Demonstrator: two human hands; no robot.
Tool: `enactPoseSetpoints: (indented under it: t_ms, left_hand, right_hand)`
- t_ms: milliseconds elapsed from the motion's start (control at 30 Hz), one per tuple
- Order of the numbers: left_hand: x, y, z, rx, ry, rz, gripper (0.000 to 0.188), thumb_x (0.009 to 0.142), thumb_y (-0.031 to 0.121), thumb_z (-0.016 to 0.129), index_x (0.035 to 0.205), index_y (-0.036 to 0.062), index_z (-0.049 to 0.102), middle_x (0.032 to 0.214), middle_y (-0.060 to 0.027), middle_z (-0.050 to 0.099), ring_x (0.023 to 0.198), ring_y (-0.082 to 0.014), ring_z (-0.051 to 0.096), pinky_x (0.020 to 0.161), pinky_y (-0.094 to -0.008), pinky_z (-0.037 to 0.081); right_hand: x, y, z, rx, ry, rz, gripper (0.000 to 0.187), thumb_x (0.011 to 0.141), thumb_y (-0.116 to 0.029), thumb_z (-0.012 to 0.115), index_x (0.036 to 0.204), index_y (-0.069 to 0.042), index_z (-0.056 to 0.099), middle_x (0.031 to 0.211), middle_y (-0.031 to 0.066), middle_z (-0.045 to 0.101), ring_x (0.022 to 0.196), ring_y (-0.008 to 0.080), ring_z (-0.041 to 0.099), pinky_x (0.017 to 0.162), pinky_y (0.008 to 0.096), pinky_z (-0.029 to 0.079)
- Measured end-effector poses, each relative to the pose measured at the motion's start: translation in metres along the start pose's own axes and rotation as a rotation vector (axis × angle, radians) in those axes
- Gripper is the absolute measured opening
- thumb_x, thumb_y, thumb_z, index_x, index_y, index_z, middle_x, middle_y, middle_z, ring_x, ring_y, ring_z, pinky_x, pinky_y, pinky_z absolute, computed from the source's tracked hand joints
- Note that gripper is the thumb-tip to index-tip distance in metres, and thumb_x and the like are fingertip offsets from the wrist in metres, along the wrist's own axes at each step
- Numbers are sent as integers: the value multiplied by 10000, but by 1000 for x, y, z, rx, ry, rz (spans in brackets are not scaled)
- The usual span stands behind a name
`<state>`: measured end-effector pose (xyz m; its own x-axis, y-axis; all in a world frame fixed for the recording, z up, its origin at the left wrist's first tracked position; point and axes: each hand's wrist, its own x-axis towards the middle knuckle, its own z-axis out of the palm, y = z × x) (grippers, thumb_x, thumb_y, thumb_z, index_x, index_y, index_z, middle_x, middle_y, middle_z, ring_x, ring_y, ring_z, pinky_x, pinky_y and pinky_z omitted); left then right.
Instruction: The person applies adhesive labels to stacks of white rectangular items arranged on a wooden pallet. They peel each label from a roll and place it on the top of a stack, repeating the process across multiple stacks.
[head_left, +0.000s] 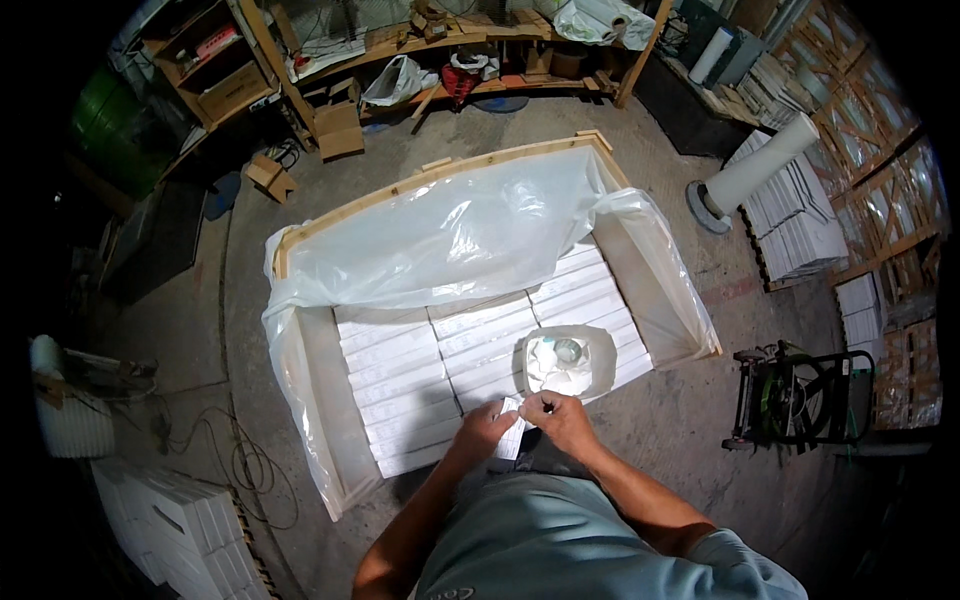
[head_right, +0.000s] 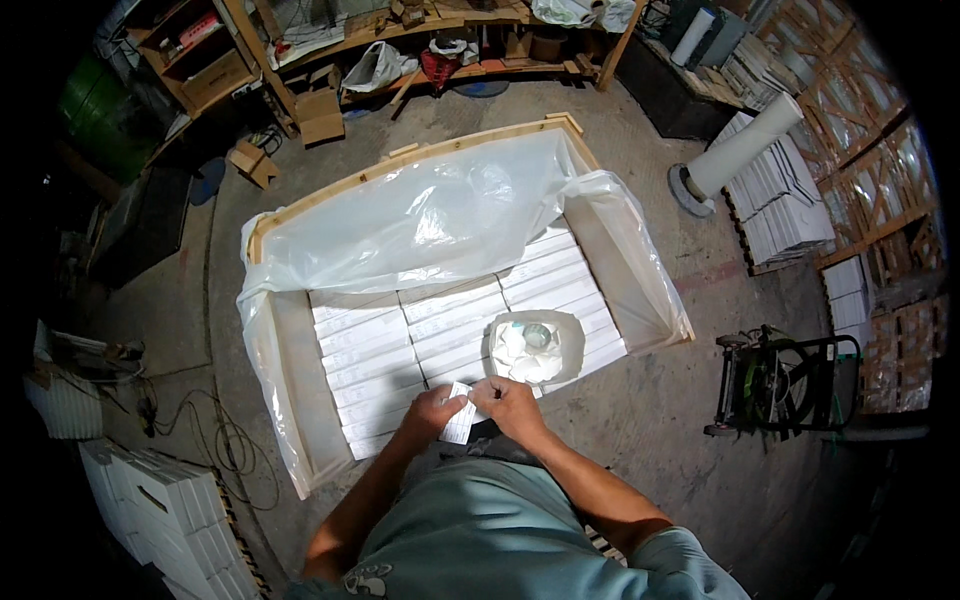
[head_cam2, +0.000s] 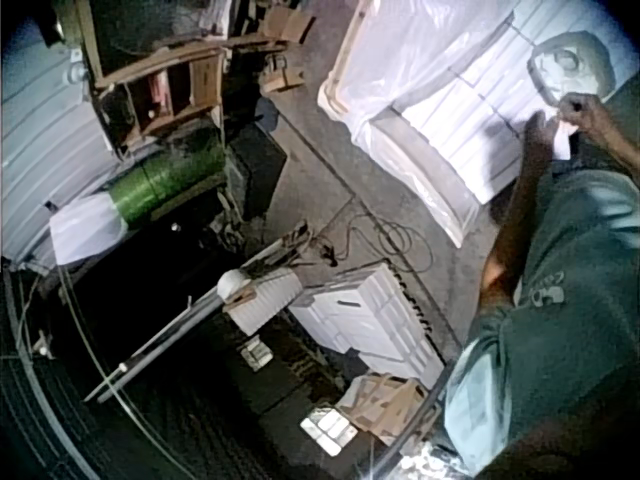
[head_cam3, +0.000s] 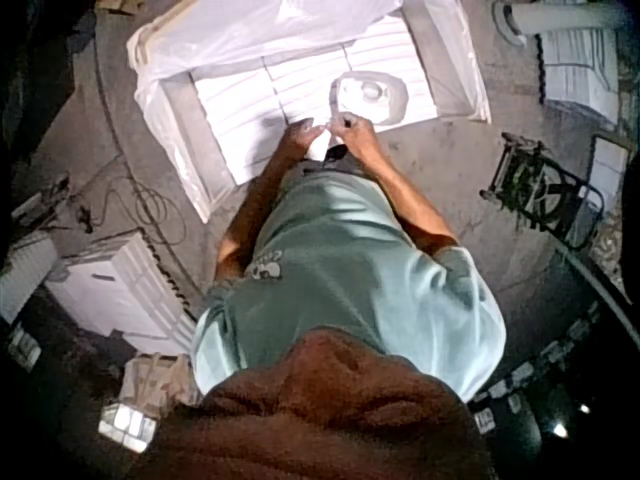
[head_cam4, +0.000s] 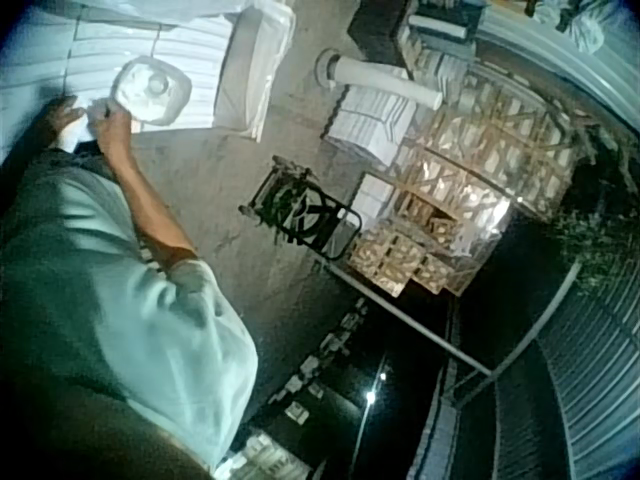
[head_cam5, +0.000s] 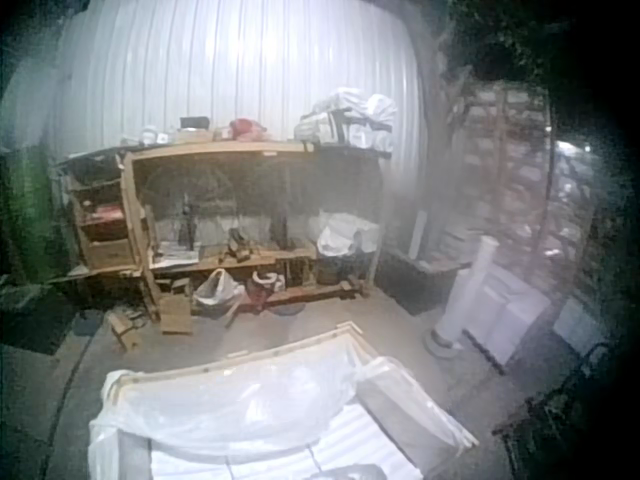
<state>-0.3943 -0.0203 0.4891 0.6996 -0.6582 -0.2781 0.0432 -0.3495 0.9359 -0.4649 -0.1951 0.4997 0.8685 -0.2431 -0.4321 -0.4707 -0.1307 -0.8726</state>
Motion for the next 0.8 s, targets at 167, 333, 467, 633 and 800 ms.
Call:
enactPoseSetpoints:
  t_ms: [167,333,467,633,800]
  left_hand:
    - [1,1,0,-61,-75,-252,362,915,325,546,965,-23,634,823,-119,664,720,-214,599,683,-367,463]
    - [1,-17,9,-834,-9,-391,339,949,312,482,1039,29,645,780,-68,622,618,-126,546,547,-298,432]
    - [18,-18,29,-401,-85,-406,286,900,261,590,1074,44,655,815,-18,612,612,-90,520,560,-265,431]
    - [40,-55,66,-35,78,-110,256,839,235,619,932,-2,644,842,-161,660,776,-303,629,713,-384,484]
    - [83,-93,100,-100,142,-328,244,821,226,598,870,-9,642,865,-189,653,850,-352,634,755,-409,486]
  right_hand:
    - [9,26,-5,322,-80,128,175,871,-157,673,920,11,682,787,18,651,713,88,563,675,249,463]
    - [12,40,-4,365,-16,142,157,892,-147,655,898,10,666,789,11,641,714,74,554,669,229,456]
    - [9,42,-8,291,1,135,129,909,-124,635,898,3,658,782,-3,628,723,67,553,665,228,455]
    - [13,83,-16,405,71,182,133,923,-119,607,901,1,660,773,5,628,723,68,552,644,240,445]
    - [33,139,-70,116,597,282,237,928,-186,571,825,13,649,745,39,614,705,121,547,663,291,444]
